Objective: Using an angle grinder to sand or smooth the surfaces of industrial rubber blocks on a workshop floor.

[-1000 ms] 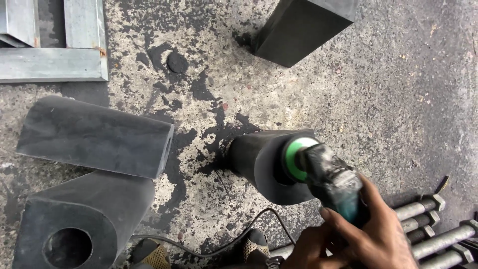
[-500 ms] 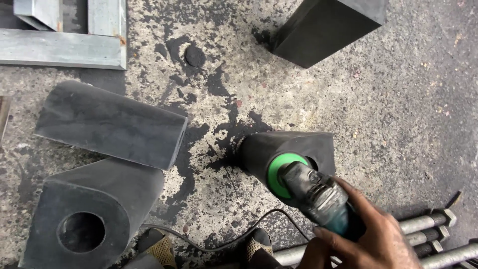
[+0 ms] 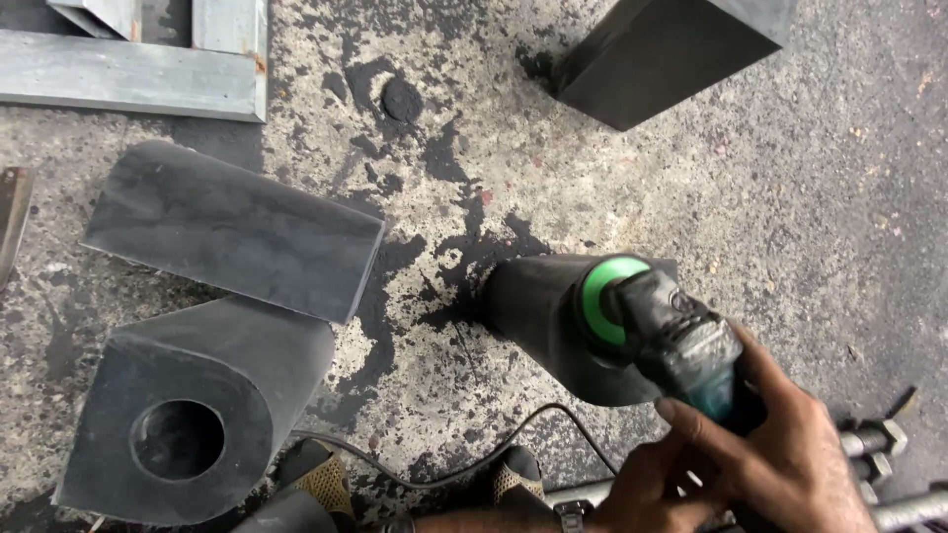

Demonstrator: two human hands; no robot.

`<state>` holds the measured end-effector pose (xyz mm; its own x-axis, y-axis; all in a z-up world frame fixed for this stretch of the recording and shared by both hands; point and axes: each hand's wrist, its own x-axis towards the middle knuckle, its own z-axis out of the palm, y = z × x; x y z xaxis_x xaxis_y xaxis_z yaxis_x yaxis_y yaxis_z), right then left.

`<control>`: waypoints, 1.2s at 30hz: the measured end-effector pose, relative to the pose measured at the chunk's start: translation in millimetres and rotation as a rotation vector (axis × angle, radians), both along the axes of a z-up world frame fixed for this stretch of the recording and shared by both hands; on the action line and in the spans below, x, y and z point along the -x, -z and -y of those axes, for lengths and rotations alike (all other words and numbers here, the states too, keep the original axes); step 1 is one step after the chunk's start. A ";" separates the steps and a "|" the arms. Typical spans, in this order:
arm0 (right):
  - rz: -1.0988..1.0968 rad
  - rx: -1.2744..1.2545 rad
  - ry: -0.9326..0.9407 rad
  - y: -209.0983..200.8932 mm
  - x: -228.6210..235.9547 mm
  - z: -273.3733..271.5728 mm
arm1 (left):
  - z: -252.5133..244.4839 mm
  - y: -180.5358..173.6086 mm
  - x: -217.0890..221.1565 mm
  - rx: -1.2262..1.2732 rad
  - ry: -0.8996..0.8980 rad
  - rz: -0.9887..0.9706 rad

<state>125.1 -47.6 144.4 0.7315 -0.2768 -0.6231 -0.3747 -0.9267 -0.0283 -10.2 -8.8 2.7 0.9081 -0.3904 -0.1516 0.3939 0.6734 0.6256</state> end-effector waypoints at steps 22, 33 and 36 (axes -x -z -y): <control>-0.017 -0.106 -0.060 8.2 -1.1 12.3 | -11.6 -16.4 -11.4 -0.079 0.004 0.023; 0.237 -0.219 0.068 18.4 27.8 69.7 | -7.3 -12.2 -13.9 -0.064 0.162 0.080; 0.275 -0.210 0.010 16.2 31.1 65.9 | -0.9 -10.5 -10.7 -0.042 0.208 0.124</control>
